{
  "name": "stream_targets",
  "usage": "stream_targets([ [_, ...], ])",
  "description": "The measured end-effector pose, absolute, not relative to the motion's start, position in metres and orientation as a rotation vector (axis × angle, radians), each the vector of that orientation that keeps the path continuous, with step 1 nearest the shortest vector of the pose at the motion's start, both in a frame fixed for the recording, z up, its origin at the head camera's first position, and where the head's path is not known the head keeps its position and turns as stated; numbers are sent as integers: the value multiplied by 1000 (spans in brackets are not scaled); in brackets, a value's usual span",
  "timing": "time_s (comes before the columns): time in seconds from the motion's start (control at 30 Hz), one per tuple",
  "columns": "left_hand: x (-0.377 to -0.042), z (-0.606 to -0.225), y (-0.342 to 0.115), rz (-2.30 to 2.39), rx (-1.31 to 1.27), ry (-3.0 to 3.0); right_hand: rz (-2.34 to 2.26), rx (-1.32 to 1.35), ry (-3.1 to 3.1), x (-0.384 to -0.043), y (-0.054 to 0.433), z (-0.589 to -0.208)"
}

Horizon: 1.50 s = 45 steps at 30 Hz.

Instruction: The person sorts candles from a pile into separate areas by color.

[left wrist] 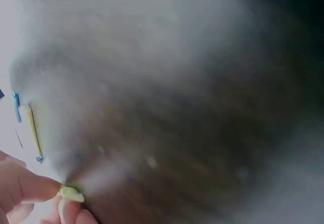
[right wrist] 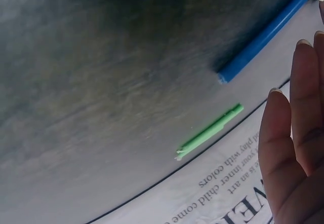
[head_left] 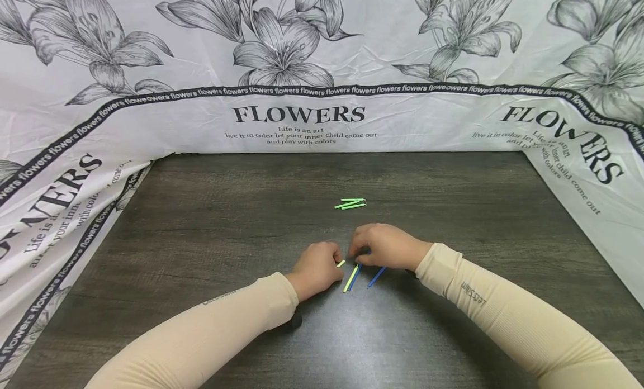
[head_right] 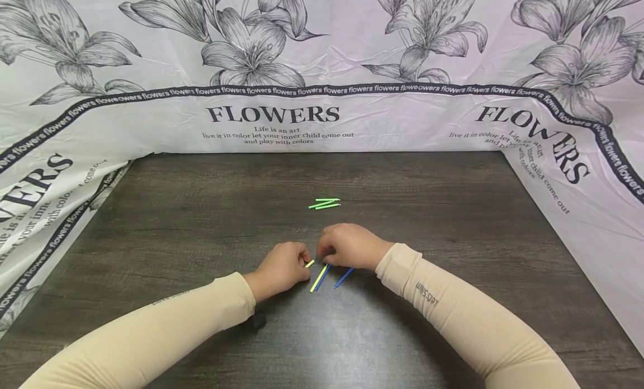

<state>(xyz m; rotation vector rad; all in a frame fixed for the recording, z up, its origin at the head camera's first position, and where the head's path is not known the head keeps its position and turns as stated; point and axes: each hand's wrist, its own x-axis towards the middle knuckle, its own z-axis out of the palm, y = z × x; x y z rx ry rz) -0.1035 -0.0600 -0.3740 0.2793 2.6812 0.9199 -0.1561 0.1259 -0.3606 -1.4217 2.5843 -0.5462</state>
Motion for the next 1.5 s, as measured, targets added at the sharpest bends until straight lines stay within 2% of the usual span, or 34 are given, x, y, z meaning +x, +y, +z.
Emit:
stream_targets([
  [1.5, -105, -377, -64, 1020, 349, 2671, -404, -1607, 2458, -149, 114, -363],
])
